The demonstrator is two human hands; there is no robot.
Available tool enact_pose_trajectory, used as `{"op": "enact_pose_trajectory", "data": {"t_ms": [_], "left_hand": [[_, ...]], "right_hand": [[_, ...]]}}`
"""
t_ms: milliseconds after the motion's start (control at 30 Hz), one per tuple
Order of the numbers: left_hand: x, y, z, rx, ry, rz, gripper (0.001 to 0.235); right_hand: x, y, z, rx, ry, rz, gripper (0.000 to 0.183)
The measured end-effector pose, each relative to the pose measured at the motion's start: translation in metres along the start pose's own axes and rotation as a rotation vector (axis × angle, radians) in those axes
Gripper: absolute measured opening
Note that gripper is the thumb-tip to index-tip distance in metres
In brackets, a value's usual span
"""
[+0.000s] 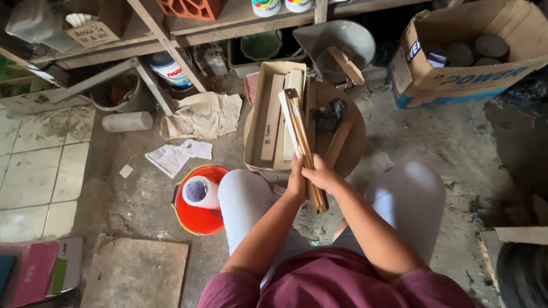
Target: Wiping down long thin strips with a cloth and packing them into a box
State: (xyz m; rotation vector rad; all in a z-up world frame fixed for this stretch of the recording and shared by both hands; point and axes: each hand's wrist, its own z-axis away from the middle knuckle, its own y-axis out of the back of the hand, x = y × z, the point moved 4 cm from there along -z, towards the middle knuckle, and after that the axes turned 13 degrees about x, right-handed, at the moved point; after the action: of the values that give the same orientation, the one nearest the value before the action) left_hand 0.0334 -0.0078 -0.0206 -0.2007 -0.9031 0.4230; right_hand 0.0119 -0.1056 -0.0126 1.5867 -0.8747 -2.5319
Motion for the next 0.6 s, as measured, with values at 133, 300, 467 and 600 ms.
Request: {"op": "enact_pose_trajectory", "data": {"t_ms": [133, 300, 467, 600], "left_hand": [[-0.015, 0.007, -0.021, 0.014, -0.049, -0.025, 0.070], [-0.036, 0.021, -0.045, 0.046, -0.145, -0.082, 0.071], [-0.008, 0.013, -0.031, 0.076, -0.142, -0.143, 0.083], [0.007, 0.015, -0.020, 0.151, -0.378, -0.385, 0.082]], "right_hand": [[-0.001, -0.006, -0.005, 0.048, -0.009, 0.007, 0.049], [-0.007, 0.009, 0.007, 0.192, 0.014, -0.335, 0.034], [-0.016, 0.056, 0.024, 0.290, -0.060, -0.627, 0.040], [0.132, 0.041, -0.034, 0.433, -0.239, -0.445, 0.048]]}}
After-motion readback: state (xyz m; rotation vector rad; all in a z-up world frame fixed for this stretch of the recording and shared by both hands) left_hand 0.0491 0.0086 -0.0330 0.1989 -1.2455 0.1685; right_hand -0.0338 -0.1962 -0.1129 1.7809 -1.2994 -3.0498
